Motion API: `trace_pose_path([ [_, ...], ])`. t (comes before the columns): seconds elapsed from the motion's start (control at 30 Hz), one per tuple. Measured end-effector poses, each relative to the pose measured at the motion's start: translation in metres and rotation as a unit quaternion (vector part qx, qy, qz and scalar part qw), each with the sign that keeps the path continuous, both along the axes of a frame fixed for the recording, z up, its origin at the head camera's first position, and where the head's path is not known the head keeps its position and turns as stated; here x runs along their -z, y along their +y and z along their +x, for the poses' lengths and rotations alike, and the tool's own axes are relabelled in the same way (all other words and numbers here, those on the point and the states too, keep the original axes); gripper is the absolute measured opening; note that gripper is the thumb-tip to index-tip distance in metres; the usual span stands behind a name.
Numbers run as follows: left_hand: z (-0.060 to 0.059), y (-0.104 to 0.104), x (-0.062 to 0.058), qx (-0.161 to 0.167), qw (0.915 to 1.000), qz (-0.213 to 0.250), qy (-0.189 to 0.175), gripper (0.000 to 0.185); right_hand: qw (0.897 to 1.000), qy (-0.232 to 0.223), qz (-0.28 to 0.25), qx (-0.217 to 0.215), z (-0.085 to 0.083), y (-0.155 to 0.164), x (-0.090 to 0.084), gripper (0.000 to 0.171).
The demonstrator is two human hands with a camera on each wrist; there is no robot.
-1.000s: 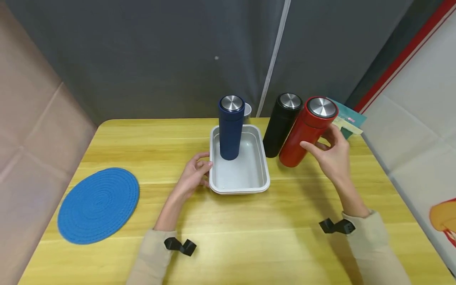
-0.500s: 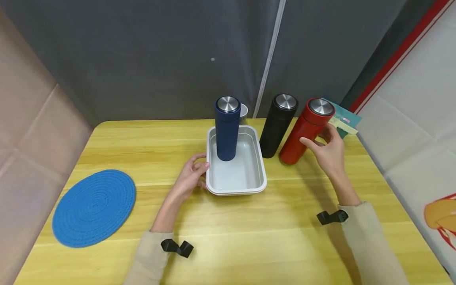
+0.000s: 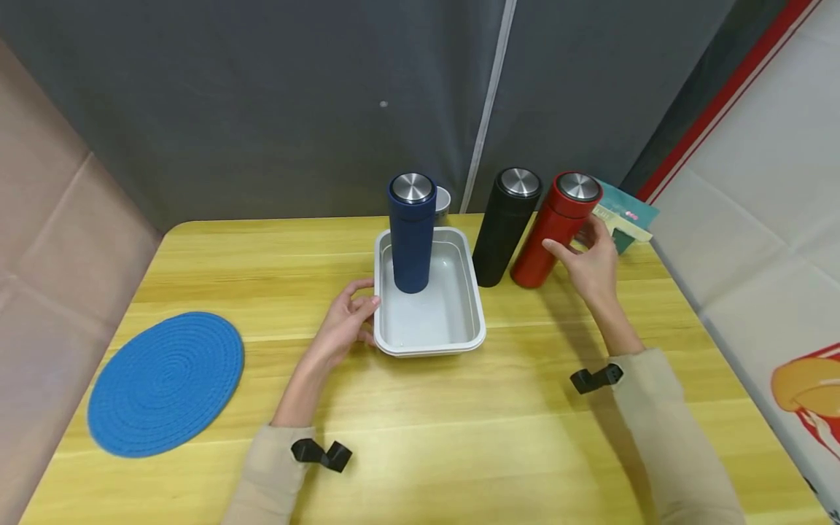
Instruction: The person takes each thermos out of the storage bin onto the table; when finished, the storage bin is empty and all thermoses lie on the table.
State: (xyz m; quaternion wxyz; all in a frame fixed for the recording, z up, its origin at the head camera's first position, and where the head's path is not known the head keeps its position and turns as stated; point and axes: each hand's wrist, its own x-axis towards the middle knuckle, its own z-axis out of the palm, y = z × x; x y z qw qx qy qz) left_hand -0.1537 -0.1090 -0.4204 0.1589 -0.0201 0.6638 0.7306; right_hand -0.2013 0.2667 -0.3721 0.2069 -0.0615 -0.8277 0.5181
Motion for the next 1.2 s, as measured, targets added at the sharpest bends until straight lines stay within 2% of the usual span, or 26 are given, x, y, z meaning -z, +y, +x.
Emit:
trace_pose_path([
  [0.57, 0.004, 0.0, 0.0, 0.007, 1.0, 0.0, 0.002, 0.043, 1.0, 0.0, 0.01, -0.017, -0.008, 0.002, 0.01, 0.069],
  [0.8, 0.006, -0.002, 0.001, -0.003, 1.0, -0.002, 0.003, 0.043, 0.998, -0.005, 0.031, -0.061, -0.009, 0.006, 0.008, 0.07],
  [1.1, 0.006, -0.001, 0.0, 0.003, 1.0, -0.002, 0.005, 0.044, 0.994, 0.004, -0.025, -0.105, -0.01, 0.011, 0.017, 0.064],
  [1.2, 0.005, -0.001, -0.001, 0.004, 1.0, -0.003, 0.004, 0.045, 0.994, 0.006, -0.026, -0.107, -0.008, 0.01, 0.016, 0.063],
])
